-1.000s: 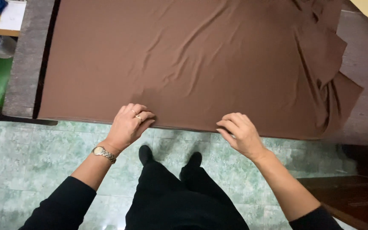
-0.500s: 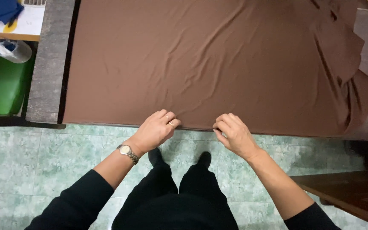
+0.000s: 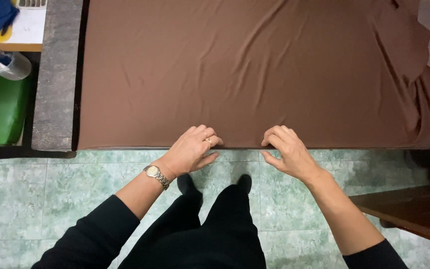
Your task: The person unfolds a rolled paper pattern on a table and places it on a large piece of brown fabric. They then smooth out the fabric with their hands to prepare it for cutting.
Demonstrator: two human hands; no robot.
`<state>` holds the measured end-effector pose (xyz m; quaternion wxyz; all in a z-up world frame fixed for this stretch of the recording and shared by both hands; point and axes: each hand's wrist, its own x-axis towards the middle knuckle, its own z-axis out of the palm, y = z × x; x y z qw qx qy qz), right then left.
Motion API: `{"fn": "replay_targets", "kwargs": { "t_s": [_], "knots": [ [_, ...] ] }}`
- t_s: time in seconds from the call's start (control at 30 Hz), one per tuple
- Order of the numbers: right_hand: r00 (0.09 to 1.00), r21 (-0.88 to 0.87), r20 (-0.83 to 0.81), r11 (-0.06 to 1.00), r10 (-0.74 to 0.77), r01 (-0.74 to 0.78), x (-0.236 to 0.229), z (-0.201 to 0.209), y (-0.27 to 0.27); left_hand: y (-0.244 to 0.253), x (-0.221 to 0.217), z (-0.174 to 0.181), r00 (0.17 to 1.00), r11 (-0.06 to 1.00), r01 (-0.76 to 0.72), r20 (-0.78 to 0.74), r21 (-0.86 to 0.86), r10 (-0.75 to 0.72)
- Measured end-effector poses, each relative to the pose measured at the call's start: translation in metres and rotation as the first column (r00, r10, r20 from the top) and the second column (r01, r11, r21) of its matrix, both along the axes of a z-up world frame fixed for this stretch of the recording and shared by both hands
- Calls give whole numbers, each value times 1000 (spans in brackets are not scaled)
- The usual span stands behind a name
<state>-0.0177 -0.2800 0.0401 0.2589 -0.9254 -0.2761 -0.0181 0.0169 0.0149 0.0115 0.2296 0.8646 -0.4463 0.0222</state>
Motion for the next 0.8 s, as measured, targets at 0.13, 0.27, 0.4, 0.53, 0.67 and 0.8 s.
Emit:
{"fn": "replay_targets", "kwargs": {
  "t_s": [0.13, 0.27, 0.4, 0.53, 0.67, 0.8],
  "knots": [
    [999, -12, 33, 1000, -23, 23, -2, 2, 6, 12, 2, -8, 998, 998, -59, 30, 32, 58],
    [999, -57, 45, 998, 0, 2, -1, -1, 25, 20, 5, -11, 994, 982, -105, 2, 154, 106],
    [1000, -80, 11, 997, 1, 0, 3, -4, 40, 22, 7, -23, 988, 971, -122, -73, 208, 140],
    [996, -82, -84, 997, -19, 12, 6, -4, 39, 21, 10, -28, 971, 977, -142, -170, 159, 168],
    [993, -76, -106, 996, -47, 39, 9, 2, 49, 21, 17, -9, 946, 977, -150, -264, 151, 186],
    [999, -49, -41, 998, -31, 29, 11, 1, 71, 21, 19, 8, 906, 980, -154, -378, 129, 193]
  ]
}}
